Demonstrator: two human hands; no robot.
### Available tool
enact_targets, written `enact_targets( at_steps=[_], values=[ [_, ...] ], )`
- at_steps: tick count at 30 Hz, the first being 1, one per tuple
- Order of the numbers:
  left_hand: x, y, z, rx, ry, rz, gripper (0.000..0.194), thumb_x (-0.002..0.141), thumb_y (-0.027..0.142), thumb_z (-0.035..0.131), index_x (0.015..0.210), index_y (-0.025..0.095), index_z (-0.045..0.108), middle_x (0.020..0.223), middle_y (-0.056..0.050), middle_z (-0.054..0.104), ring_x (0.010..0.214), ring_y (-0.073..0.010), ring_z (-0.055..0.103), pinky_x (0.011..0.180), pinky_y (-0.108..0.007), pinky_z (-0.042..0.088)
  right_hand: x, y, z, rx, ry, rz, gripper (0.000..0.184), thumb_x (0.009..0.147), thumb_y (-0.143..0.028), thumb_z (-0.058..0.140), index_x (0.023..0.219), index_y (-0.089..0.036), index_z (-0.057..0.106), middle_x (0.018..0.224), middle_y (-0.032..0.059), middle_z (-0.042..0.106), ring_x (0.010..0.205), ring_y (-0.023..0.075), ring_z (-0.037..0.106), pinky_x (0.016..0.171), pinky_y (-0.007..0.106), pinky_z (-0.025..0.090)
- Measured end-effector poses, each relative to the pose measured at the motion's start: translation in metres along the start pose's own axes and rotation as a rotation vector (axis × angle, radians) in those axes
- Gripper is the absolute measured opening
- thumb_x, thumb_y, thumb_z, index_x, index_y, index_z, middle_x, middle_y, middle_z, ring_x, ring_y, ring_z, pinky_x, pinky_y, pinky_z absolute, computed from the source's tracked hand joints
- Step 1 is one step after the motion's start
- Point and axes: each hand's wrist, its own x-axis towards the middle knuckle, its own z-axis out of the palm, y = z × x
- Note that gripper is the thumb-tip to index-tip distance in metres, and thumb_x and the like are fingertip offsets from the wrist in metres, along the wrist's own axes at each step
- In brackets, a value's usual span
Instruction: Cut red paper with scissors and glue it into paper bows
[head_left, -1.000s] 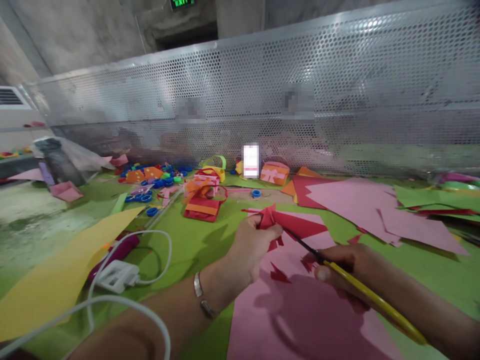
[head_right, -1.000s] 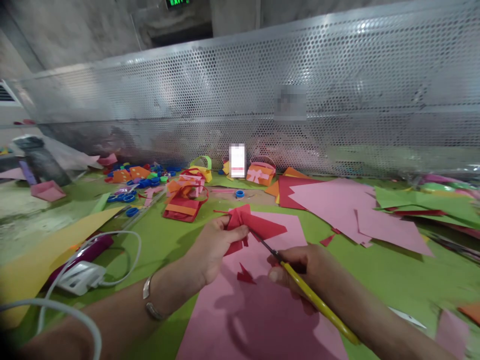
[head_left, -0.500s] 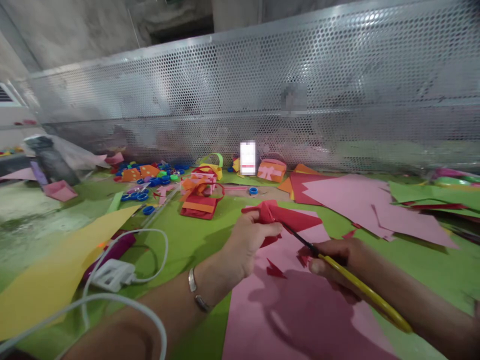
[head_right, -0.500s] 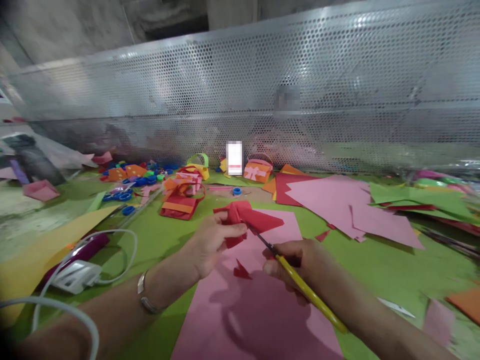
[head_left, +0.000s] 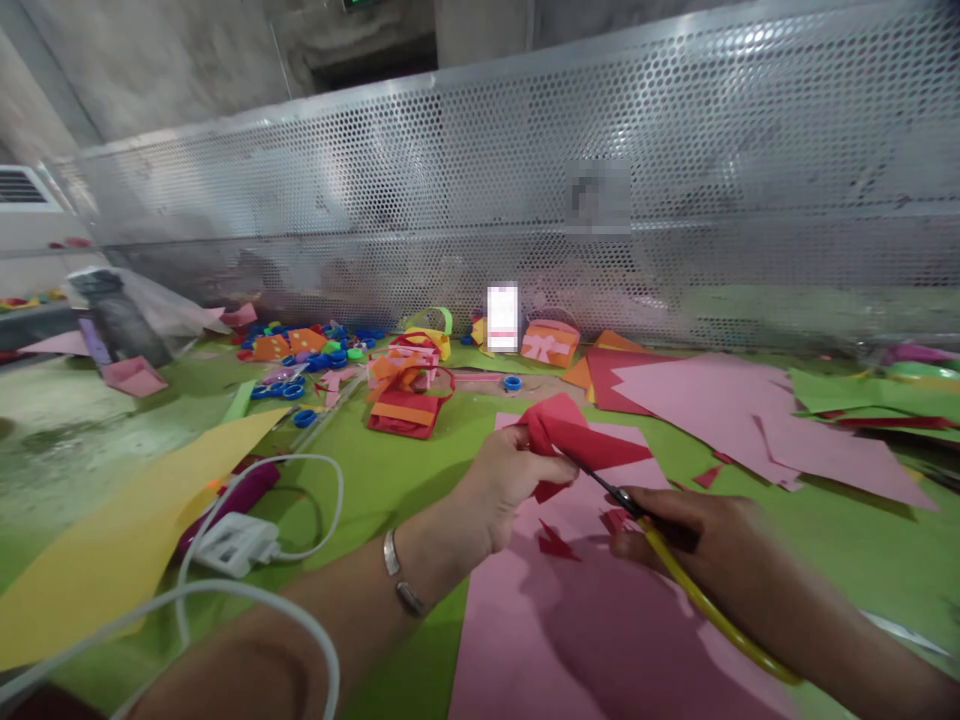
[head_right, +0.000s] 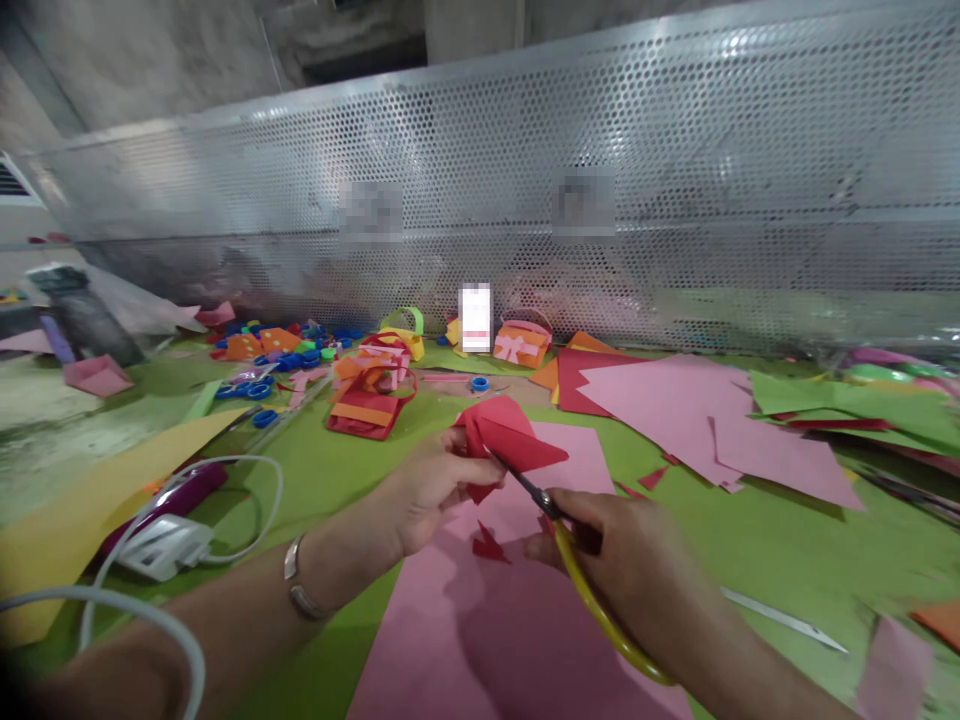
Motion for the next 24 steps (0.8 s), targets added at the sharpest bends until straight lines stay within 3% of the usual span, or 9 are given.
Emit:
enact_targets(
  at_steps=[11, 18, 24],
  values=[
    [-0.0028, 0.0040, 0.0007, 0.000, -0.029, -0.009, 0.014, 0.049, 0.006, 0.065, 0.059, 0.015, 0.063, 0.054, 0.002, 0.058, 0.051, -0.0093, 0.047, 0.057, -0.026, 0.036, -0.0011, -0.0051, -0.0003, 0.014, 0.022, 0.013, 0.046, 0.072, -0.066, 0.055, 0.063, -0.021, 0.058, 0.055, -0.0020, 0.045, 0.053, 0.0156, 0.043, 0.050, 0.025, 0.032],
    [0.0007, 0.0030, -0.0005, -0.005, -0.029, -0.020, 0.020, 0.046, 0.004, 0.064, 0.062, 0.014, 0.065, 0.056, 0.000, 0.060, 0.053, -0.0104, 0.050, 0.058, -0.026, 0.038, 0.0008, 0.0028, 0.0042, 0.032, 0.007, -0.040, 0.035, 0.076, -0.055, 0.056, 0.067, -0.021, 0.058, 0.059, -0.0017, 0.048, 0.058, 0.0165, 0.045, 0.052, 0.025, 0.034],
    [-0.0009, 0.0044, -0.0016, -0.014, -0.051, -0.015, 0.020, 0.046, 0.006, 0.066, 0.064, 0.015, 0.065, 0.057, 0.001, 0.061, 0.053, -0.0098, 0.049, 0.057, -0.025, 0.036, 0.0011, 0.0012, 0.0059, 0.112, -0.019, -0.001, 0.039, 0.073, -0.058, 0.057, 0.061, -0.021, 0.049, 0.054, -0.0040, 0.038, 0.052, 0.0136, 0.038, 0.047, 0.023, 0.028]
  ],
)
